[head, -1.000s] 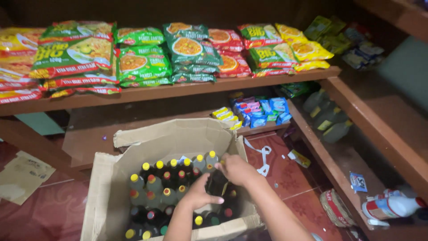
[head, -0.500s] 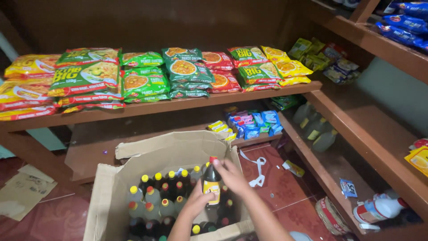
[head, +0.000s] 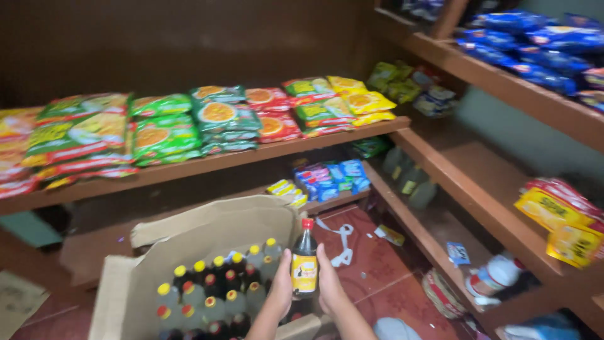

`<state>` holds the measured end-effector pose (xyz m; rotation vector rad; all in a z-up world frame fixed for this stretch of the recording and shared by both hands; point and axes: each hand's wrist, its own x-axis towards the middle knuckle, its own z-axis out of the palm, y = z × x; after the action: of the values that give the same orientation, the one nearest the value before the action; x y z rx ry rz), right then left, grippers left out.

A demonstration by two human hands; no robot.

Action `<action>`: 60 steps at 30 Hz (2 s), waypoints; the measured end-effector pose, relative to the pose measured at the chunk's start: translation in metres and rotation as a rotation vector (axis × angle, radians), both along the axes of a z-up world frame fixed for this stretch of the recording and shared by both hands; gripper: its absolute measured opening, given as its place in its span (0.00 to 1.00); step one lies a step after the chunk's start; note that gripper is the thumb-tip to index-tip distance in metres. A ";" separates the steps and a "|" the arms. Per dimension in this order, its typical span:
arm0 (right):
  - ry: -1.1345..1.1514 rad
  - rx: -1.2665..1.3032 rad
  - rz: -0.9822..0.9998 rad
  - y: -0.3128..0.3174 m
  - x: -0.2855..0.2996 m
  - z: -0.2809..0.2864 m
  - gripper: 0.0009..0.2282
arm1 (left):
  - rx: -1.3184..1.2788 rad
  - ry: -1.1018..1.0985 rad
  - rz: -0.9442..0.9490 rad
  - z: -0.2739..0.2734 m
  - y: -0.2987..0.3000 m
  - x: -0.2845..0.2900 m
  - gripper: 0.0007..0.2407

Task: Organizing and stocking instant noodles and soy sauce bottles on grocery shelves.

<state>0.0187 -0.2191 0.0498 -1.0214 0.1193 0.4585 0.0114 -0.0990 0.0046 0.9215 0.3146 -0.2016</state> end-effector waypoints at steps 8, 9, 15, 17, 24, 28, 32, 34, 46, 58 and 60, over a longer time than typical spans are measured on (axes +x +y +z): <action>-0.449 -0.182 -0.198 -0.128 0.002 0.022 0.19 | 0.005 -0.372 -0.024 0.039 -0.120 0.037 0.12; -0.447 -0.207 -0.184 -0.147 -0.010 0.033 0.19 | -0.070 -0.361 -0.044 0.043 -0.140 0.037 0.11; -0.743 -0.759 -0.453 -0.252 -0.052 0.096 0.22 | -0.155 -0.592 -0.306 0.095 -0.255 0.032 0.12; -0.636 -0.740 -0.530 -0.285 -0.063 0.111 0.21 | -0.159 -0.580 -0.397 0.110 -0.294 0.032 0.13; -0.618 -0.858 -0.758 -0.371 -0.115 0.149 0.22 | 0.365 -1.048 -0.486 0.159 -0.385 0.005 0.19; -0.586 -0.993 -0.884 -0.412 -0.132 0.140 0.24 | 0.381 -1.018 -0.604 0.185 -0.418 -0.015 0.18; -0.659 -0.963 -0.925 -0.447 -0.136 0.129 0.24 | 0.384 -0.869 -0.646 0.194 -0.437 -0.034 0.17; -0.629 -0.908 -0.949 -0.466 -0.132 0.125 0.24 | 0.435 -0.896 -0.647 0.182 -0.452 -0.036 0.17; -0.538 -1.313 -0.993 -0.506 -0.115 0.098 0.16 | 0.547 -1.071 -0.489 0.155 -0.478 -0.024 0.21; -0.699 -0.746 -1.005 -0.514 -0.097 0.105 0.56 | 0.800 -0.934 -0.494 0.166 -0.481 -0.029 0.20; -0.467 -0.626 -1.025 -0.498 -0.092 0.133 0.58 | 0.923 -1.030 -0.442 0.158 -0.485 -0.028 0.20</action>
<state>-0.0738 -0.7175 0.1825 -1.4856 0.3536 -0.7996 -0.0171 -0.5845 0.1631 1.8622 -0.8370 0.0524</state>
